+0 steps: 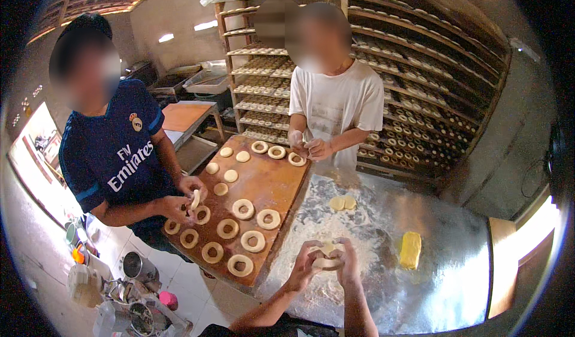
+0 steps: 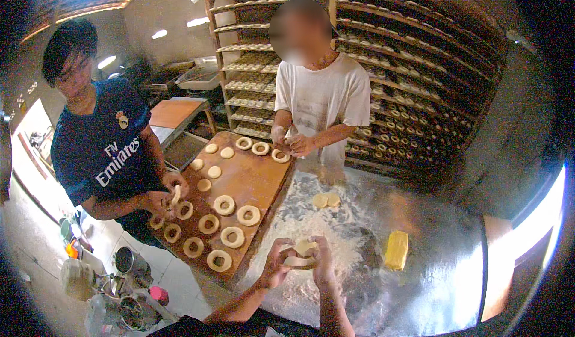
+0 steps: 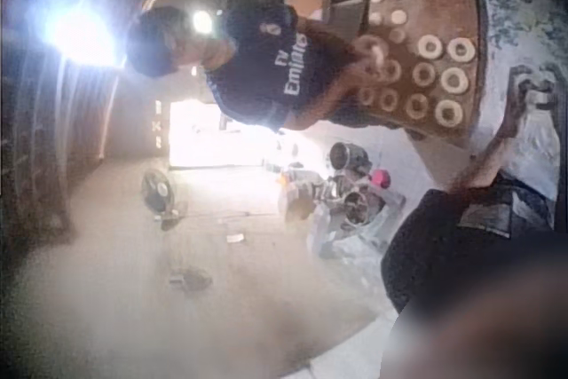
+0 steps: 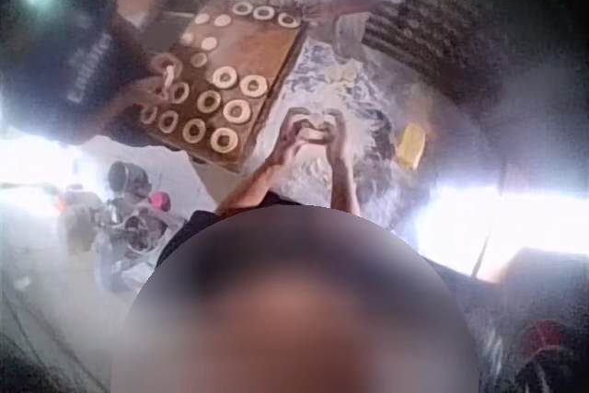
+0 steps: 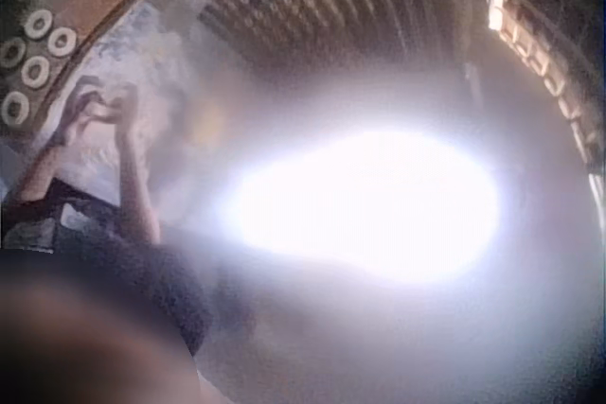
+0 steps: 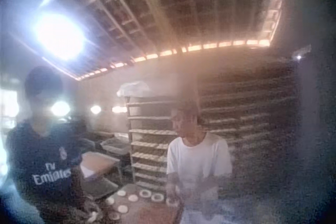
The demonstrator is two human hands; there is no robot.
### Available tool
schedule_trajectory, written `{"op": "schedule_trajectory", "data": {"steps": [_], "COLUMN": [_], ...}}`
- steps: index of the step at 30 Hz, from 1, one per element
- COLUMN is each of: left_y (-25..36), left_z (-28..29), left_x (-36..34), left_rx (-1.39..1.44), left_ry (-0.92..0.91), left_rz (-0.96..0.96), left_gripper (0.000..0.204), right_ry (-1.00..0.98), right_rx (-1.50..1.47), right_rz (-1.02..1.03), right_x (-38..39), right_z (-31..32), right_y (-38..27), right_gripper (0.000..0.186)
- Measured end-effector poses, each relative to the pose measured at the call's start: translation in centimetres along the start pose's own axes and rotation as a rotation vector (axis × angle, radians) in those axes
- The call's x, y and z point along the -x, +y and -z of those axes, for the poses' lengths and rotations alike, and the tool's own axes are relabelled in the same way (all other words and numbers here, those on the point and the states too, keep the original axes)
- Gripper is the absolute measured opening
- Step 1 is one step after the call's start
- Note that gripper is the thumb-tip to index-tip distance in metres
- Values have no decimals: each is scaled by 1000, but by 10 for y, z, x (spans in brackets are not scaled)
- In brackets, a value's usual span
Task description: The person shapes small dough pieces into rings by hand and places them on a wooden board. Two coworkers also shape dough and load trays onto a multi-tier rack in the background.
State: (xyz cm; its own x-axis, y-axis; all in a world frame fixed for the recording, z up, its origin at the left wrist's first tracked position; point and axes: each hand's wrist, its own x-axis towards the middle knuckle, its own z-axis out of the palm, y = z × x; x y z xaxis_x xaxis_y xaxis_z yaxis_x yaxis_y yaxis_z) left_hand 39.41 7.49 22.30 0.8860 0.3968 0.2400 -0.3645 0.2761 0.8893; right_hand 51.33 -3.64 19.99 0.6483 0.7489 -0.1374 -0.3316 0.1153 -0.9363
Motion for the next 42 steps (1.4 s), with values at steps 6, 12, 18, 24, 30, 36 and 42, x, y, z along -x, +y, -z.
{"op": "schedule_trajectory", "data": {"steps": [6, 12, 18, 24, 30, 36, 42], "left_y": [18, 15, 10, 11, -3, -7, -14], "left_z": [41, 94, 141, 187, 220, 239, 253], "left_x": [-12, -32, -63, -110, -150, -183, -238], "left_rx": [-1151, -1075, -736, -1064, -1186, -990, -1146], "left_ry": [117, 144, 223, 147, 129, 166, 286], "left_rz": [-91, -318, -206, -299, -256, -112, 45], "left_gripper": [33, 23, 21, 25, 26, 36, 48], "right_ry": [-124, -39, -4, -424, -39, 36, 244], "right_rx": [-308, -150, 99, -293, 196, 190, 173], "right_rz": [127, 141, 365, 483, 454, 251, 36], "right_x": [-11, -48, -100, -169, -214, -241, -300], "right_z": [-64, -94, -114, -122, -121, -117, -107], "right_y": [0, 14, 37, 52, 58, 42, 48], "right_gripper": [83, 80, 74, 71, 67, 63, 86]}}
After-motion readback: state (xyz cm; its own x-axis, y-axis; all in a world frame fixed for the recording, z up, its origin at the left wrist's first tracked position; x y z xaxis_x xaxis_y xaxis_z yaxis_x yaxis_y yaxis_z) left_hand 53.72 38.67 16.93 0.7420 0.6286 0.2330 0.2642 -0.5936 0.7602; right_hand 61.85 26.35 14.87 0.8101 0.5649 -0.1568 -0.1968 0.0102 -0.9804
